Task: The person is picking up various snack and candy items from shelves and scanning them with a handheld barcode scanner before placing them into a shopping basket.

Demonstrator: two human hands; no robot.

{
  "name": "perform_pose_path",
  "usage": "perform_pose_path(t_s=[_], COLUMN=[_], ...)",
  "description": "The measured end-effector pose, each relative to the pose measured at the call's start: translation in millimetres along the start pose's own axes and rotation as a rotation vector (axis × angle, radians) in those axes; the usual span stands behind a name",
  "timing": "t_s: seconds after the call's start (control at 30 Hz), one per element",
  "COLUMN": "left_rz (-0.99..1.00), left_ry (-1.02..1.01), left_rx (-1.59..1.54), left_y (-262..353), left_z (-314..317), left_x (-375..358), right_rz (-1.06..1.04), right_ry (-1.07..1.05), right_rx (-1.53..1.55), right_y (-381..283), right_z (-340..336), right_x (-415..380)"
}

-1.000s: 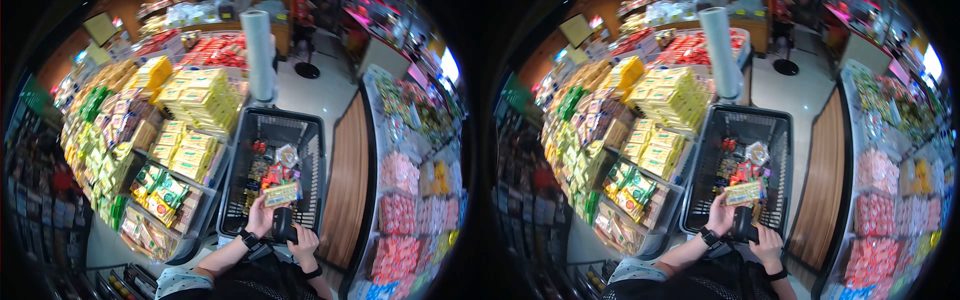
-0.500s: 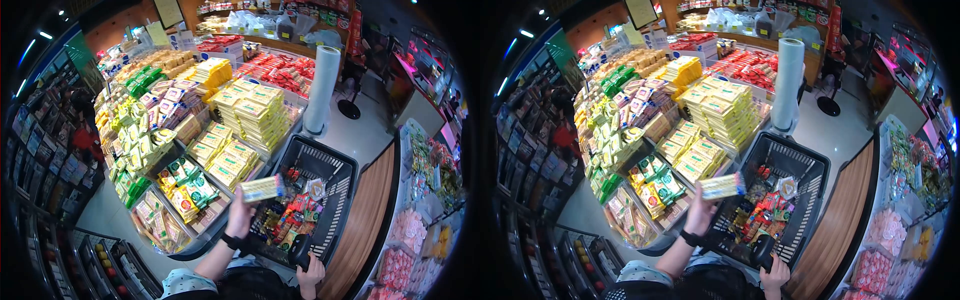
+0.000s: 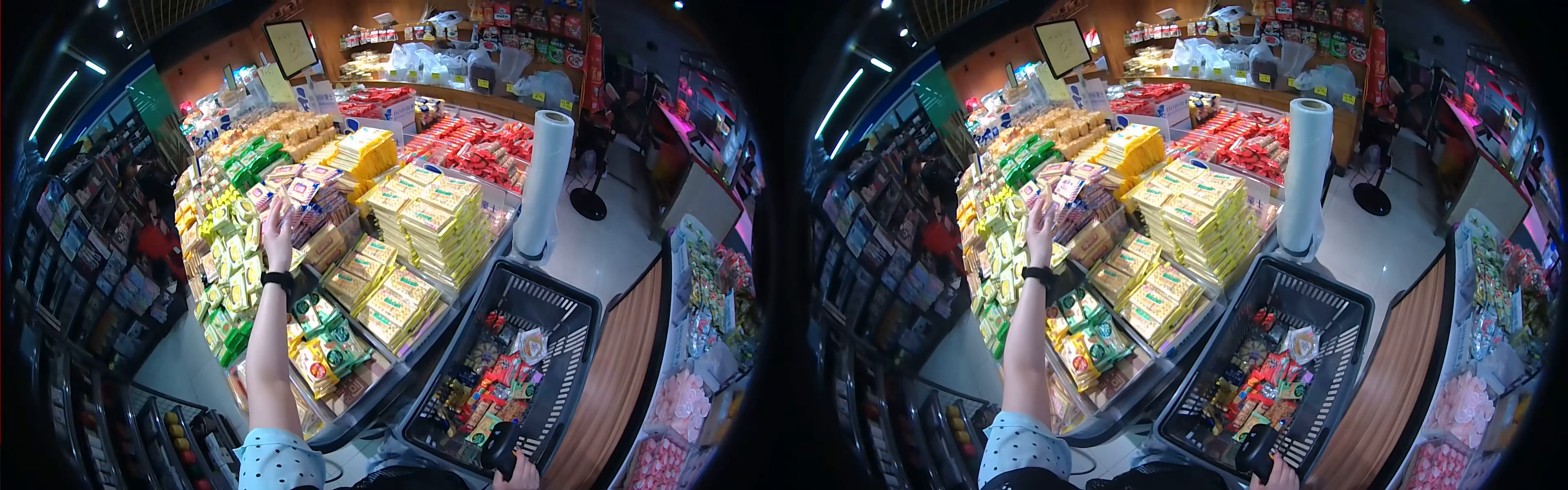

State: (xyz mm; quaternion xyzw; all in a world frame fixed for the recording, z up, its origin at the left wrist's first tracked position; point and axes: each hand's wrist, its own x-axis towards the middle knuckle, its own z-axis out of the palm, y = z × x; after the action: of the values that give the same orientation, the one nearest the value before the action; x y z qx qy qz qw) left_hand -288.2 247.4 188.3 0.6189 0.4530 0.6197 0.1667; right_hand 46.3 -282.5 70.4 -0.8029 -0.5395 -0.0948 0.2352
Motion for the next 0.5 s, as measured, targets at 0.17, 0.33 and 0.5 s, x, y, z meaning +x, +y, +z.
perform_pose_path(t_s=[0.17, 0.33, 0.5], left_rz=[-0.052, -0.219, 0.056], left_ry=[-0.223, -0.37, 0.087], left_rx=[0.553, 1.188, 0.95], left_y=[-41, -26, 15], left_z=[9, 30, 82], left_x=[25, 40, -4], right_rz=[-0.026, -0.05, -0.041], right_ry=[-0.033, -0.03, -0.006], right_rx=[-0.005, 0.009, 0.082], right_y=[4, 11, 23], right_z=[1, 0, 10], right_x=[4, 13, 13])
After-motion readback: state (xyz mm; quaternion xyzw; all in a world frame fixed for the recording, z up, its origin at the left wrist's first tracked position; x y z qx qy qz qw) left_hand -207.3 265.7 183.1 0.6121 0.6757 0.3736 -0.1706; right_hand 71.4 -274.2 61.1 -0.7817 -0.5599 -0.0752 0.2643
